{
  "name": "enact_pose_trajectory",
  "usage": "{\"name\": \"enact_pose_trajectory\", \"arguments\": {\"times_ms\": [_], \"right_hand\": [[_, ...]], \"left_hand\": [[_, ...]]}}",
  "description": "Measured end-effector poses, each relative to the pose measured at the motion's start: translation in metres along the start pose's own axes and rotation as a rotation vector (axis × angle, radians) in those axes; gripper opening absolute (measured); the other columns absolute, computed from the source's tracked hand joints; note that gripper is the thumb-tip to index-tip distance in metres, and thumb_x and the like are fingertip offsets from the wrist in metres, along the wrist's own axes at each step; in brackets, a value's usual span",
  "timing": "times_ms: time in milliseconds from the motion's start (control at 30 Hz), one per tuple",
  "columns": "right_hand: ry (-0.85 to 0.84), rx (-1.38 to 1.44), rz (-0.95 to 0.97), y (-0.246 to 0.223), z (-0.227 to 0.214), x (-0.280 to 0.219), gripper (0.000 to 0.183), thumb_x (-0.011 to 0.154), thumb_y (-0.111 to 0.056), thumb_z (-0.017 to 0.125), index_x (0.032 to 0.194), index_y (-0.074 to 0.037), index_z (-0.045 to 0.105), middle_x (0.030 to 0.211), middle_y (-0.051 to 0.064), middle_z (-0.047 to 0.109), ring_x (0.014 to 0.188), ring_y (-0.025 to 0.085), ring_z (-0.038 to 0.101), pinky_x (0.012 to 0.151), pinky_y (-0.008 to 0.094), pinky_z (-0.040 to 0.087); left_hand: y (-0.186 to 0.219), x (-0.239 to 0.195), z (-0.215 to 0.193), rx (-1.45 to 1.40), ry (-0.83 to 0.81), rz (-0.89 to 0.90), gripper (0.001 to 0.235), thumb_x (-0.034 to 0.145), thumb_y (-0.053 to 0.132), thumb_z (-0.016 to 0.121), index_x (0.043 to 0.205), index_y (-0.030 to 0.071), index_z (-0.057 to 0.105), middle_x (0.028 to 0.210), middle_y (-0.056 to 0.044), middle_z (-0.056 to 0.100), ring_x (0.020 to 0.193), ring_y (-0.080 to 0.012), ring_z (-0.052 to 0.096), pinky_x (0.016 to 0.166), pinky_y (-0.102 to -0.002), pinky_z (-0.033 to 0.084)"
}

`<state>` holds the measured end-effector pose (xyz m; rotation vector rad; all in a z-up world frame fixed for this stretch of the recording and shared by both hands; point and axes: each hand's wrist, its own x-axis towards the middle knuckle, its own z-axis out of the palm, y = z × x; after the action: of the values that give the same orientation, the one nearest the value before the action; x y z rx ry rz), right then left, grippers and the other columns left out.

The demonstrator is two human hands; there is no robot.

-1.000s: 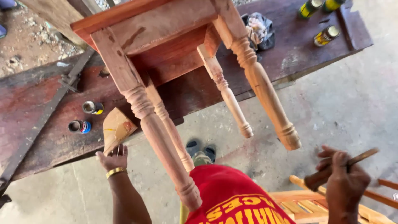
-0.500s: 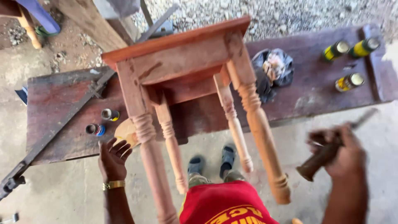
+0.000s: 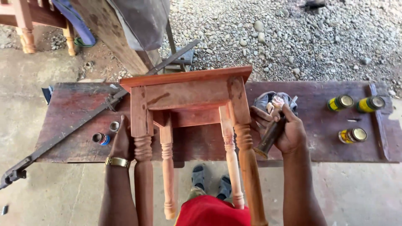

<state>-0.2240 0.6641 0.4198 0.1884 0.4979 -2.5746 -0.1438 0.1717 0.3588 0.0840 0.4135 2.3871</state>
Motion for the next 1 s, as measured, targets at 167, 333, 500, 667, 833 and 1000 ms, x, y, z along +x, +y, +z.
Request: {"name": "enact_pose_trajectory", "arguments": {"times_ms": [167,333,500,667,833,1000], "right_hand": [[0.514,-0.386,-0.291,0.004,-0.079,0.042,0.025,0.115,-0.035,0.06,0.102,-0.013,0.06,0.087,0.001,0.06,0.074,0.014,0.056,0.067,0.028,0.05],[0.528,-0.333,-0.258,0.014,-0.06,0.046,0.026,0.108,-0.037,0.058,0.097,-0.013,0.057,0.081,0.002,0.059,0.07,0.016,0.059,0.068,0.032,0.054],[0.559,-0.567,-0.213,0.028,-0.036,0.048,0.035,0.104,-0.043,0.056,0.09,-0.011,0.058,0.075,0.002,0.06,0.065,0.017,0.056,0.064,0.031,0.049],[0.498,-0.481,-0.303,0.048,-0.042,0.043,0.023,0.104,-0.031,0.059,0.091,-0.011,0.06,0.075,0.004,0.06,0.07,0.016,0.058,0.071,0.029,0.05],[0.416,-0.525,-0.469,0.04,0.051,0.008,0.024,0.108,-0.029,0.059,0.094,-0.01,0.06,0.078,0.003,0.06,0.071,0.016,0.056,0.071,0.028,0.048],[0.169,-0.472,-0.715,0.006,0.094,-0.031,0.023,0.112,-0.024,0.054,0.098,-0.007,0.06,0.081,0.004,0.06,0.076,0.015,0.058,0.077,0.029,0.051]], "left_hand": [[0.014,0.023,0.021,0.525,0.994,0.338,0.068,0.1,0.064,0.033,0.127,0.008,0.062,0.11,-0.008,0.07,0.088,-0.0209,0.067,0.078,-0.036,0.056],[0.012,0.023,0.004,0.624,1.019,0.476,0.074,0.102,0.062,0.033,0.149,0.007,0.047,0.145,-0.006,0.057,0.124,-0.0199,0.058,0.103,-0.036,0.048],[0.004,0.017,-0.028,0.822,1.05,0.623,0.079,0.106,0.061,0.034,0.161,0.005,0.023,0.167,0.0,0.027,0.149,-0.0117,0.03,0.12,-0.029,0.025],[-0.016,0.004,0.009,0.533,0.956,0.663,0.081,0.102,0.06,0.036,0.155,-0.001,0.043,0.156,-0.01,0.048,0.138,-0.0216,0.048,0.115,-0.035,0.038],[0.002,-0.018,0.038,0.701,0.996,0.828,0.082,0.108,0.065,0.037,0.145,-0.009,0.043,0.133,-0.009,0.051,0.118,-0.021,0.045,0.101,-0.035,0.039],[0.006,-0.011,0.198,0.796,1.161,0.874,0.091,0.098,0.077,0.03,0.121,-0.001,0.07,0.105,-0.006,0.075,0.092,-0.0153,0.069,0.082,-0.029,0.057]]}}
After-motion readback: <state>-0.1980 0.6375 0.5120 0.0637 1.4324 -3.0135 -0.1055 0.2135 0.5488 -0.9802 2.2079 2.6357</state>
